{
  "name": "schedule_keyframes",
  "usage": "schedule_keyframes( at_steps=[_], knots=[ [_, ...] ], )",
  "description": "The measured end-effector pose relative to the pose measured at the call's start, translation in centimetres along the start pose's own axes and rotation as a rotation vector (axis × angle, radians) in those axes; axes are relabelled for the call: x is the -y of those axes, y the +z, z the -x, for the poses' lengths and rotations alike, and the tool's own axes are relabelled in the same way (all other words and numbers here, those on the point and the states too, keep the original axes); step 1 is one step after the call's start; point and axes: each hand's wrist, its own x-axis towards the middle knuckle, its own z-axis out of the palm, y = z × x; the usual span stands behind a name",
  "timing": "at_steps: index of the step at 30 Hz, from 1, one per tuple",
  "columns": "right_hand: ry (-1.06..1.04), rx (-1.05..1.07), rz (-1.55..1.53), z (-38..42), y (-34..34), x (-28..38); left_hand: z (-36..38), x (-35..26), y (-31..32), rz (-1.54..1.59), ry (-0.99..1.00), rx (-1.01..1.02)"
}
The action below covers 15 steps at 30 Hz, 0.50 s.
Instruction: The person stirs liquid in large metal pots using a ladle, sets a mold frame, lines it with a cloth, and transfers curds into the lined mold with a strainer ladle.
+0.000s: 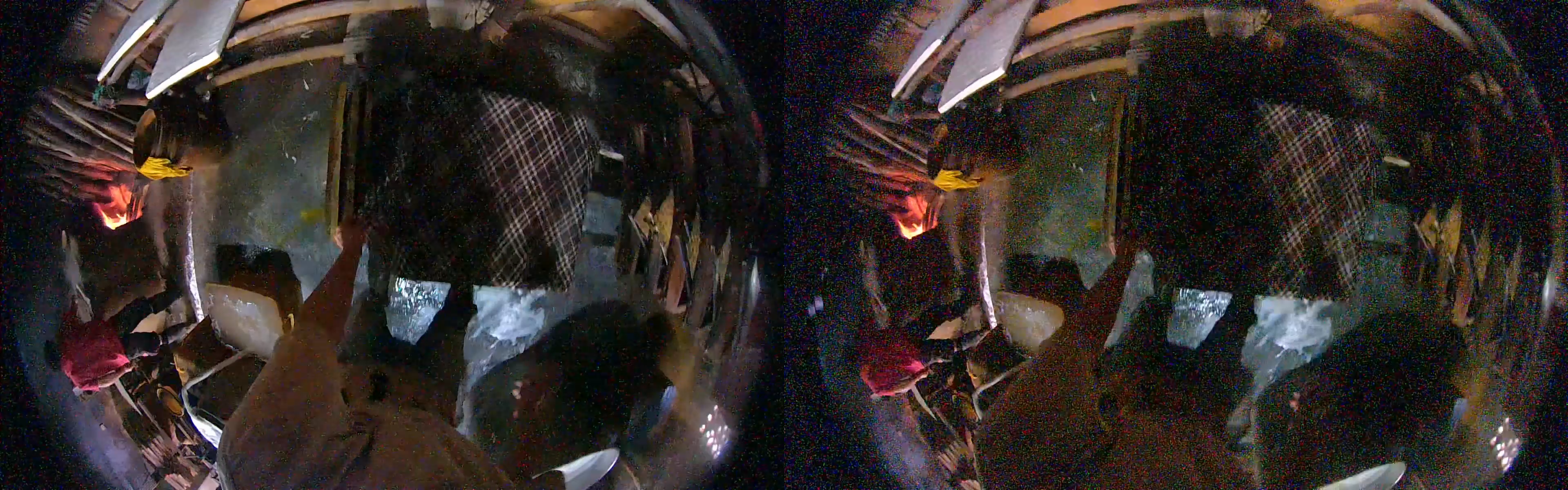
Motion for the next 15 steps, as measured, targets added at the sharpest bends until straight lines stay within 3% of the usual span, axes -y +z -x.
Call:
schedule_keyframes(
  at_steps=[1, 4, 5, 10, 15],
  knots=[
    [0.032, -0.003, -0.001, 3.6, 0.4, -2.8, 1.8, 1.3, -0.1, 0.206, 0.157, -0.148],
    [0.157, -0.016, -0.023, 14.3, 2.1, -8.6, 4.8, 3.1, 6.6, 1.103, -0.268, 0.141],
    [0.200, -0.016, -0.026, 16.9, 2.6, -10.1, 6.3, 3.1, 6.8, 1.198, -0.370, 0.223],
    [0.339, -0.017, -0.006, 24.8, 3.6, -15.0, 11.1, 2.0, 6.8, 1.274, -0.492, 0.475],
    [0.383, -0.014, 0.007, 24.9, 4.7, -17.3, 11.0, 0.4, 8.4, 1.370, -0.429, 0.543]
  ],
)
